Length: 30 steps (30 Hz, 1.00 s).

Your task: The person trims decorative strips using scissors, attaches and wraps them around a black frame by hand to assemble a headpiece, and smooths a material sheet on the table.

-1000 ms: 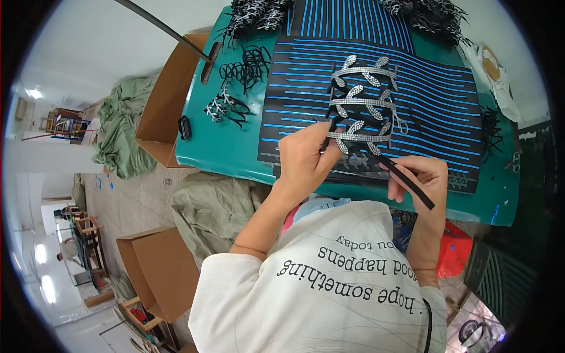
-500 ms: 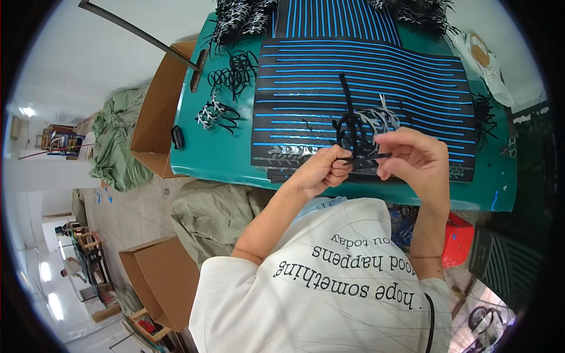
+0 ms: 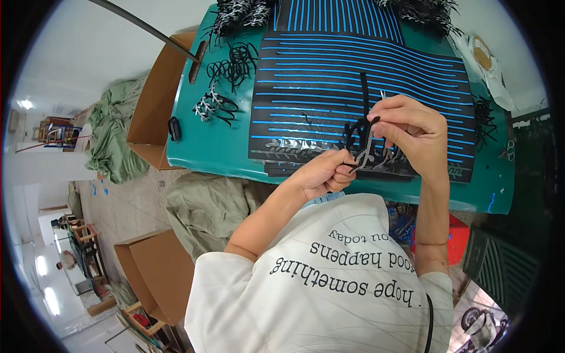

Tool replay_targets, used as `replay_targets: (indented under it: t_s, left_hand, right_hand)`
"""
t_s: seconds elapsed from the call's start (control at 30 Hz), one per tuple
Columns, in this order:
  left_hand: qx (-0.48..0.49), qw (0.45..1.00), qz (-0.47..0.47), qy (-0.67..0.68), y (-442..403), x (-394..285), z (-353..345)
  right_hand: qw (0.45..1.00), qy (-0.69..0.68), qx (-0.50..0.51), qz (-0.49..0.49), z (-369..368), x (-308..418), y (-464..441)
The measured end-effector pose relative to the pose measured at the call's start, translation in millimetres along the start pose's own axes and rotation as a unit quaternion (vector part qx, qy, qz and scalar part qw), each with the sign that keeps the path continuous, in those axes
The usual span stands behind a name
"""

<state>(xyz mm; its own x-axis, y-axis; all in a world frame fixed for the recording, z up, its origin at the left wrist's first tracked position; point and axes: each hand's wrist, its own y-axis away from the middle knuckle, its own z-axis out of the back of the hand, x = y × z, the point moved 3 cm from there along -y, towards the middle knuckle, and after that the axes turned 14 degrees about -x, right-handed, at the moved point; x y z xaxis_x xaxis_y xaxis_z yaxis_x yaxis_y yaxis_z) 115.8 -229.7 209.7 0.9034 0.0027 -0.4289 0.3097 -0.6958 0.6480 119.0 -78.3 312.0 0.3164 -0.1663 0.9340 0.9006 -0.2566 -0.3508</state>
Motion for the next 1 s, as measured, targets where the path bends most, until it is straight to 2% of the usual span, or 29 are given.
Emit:
replay_targets:
  t_s: [0.17,0.33,0.43,0.57,0.6,0.63,0.67,0.7,0.8,0.83,0.93,0.97,1.0]
  left_hand:
    - [0.003,1.000,-0.006,-0.021,3.4,-2.2,-2.5]
    - [-0.008,1.000,-0.003,-0.017,3.2,-2.2,-5.0]
    - [-0.019,1.000,-0.003,-0.023,3.2,-2.6,-4.9]
    - [0.022,0.999,0.018,-0.039,-4.2,-4.1,7.0]
    - [-0.057,0.975,-0.100,-0.191,-6.2,-11.2,16.4]
    - [-0.133,0.908,-0.215,-0.335,-4.3,-20.8,21.2]
    - [-0.203,0.800,-0.321,-0.465,-1.0,-29.8,22.6]
    - [-0.201,0.799,-0.322,-0.467,-0.4,-31.4,23.2]
    - [-0.294,0.645,-0.603,-0.367,28.5,-49.5,9.7]
    - [-0.297,0.643,-0.603,-0.366,30.8,-48.7,3.7]
    - [-0.291,0.549,-0.634,-0.460,28.7,-41.3,-25.6]
    - [-0.294,0.546,-0.636,-0.460,26.6,-38.9,-27.2]
    - [-0.292,0.628,-0.602,-0.397,20.5,-35.9,-23.0]
  right_hand:
    - [0.999,-0.011,-0.003,-0.037,0.2,-1.5,-0.1]
    - [0.999,-0.001,-0.008,-0.033,-0.2,-1.7,0.5]
    - [0.998,-0.004,-0.036,-0.049,0.8,-3.4,1.8]
    - [0.994,-0.024,-0.079,-0.065,-0.2,-8.9,4.2]
    - [0.994,-0.023,-0.079,-0.065,-0.8,-11.2,4.9]
    - [0.991,-0.037,-0.096,-0.087,-0.5,-15.6,5.2]
    - [0.986,-0.051,-0.115,-0.106,-0.2,-20.3,4.9]
    - [0.981,-0.065,-0.134,-0.125,0.1,-24.8,4.7]
    - [0.975,-0.067,-0.164,-0.137,-4.2,-36.0,5.0]
    - [0.972,-0.069,-0.175,-0.144,-6.2,-39.7,5.7]
    - [0.969,-0.076,-0.183,-0.148,-10.6,-48.1,7.5]
    - [0.967,-0.079,-0.190,-0.149,-10.4,-47.3,6.2]
    - [0.968,-0.080,-0.189,-0.147,-9.3,-46.1,4.5]
